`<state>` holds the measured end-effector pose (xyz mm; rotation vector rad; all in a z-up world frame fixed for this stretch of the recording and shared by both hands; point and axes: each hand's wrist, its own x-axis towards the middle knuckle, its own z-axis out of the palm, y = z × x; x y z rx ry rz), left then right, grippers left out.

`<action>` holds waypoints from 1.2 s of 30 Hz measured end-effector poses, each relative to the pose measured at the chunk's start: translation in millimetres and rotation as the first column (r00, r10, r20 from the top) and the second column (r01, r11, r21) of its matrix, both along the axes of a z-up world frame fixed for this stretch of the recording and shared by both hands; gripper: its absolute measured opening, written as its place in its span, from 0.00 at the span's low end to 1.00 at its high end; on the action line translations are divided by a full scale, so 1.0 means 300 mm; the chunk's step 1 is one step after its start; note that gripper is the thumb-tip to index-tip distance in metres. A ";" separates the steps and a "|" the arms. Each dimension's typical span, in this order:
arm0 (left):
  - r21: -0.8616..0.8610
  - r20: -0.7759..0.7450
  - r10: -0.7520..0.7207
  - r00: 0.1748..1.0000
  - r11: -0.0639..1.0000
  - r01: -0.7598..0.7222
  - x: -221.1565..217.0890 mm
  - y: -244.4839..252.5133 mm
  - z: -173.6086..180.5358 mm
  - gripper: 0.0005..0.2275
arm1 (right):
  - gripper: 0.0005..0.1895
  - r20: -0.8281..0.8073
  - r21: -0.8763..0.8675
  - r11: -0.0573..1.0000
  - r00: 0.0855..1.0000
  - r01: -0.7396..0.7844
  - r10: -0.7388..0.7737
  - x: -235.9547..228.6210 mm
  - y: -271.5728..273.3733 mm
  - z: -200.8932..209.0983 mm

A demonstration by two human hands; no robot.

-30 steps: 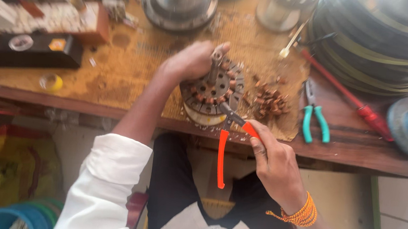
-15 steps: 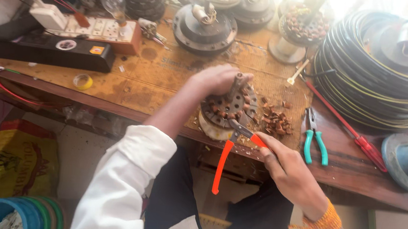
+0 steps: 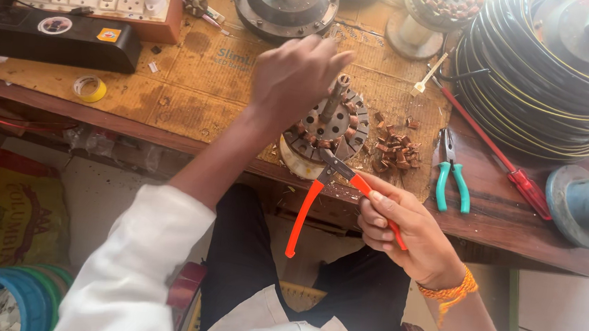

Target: The person uses pliers to cut and trim copper wire ends from a circular stator component. They rotate the stator to access different slots, snipping protruding wires and collecting the cut pieces on the workbench.

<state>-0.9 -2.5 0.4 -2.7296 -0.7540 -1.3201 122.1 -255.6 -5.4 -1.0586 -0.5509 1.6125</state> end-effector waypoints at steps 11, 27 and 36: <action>-0.830 -0.361 -0.219 0.906 0.519 -0.205 -0.402 -0.723 -0.126 0.17 | 0.34 0.068 -0.064 0.997 0.997 0.046 -0.042 -0.015 0.010 0.025; -0.655 -0.115 -0.064 0.991 0.756 -0.027 -0.312 -0.831 -0.285 0.16 | 0.33 -0.281 -0.246 0.941 0.946 -0.233 0.161 -0.116 0.032 0.024; -0.597 -0.101 -0.198 0.975 0.796 0.100 -0.457 -0.644 -0.067 0.15 | 0.26 -0.469 -0.058 0.978 0.870 -0.200 0.150 -0.172 0.004 -0.068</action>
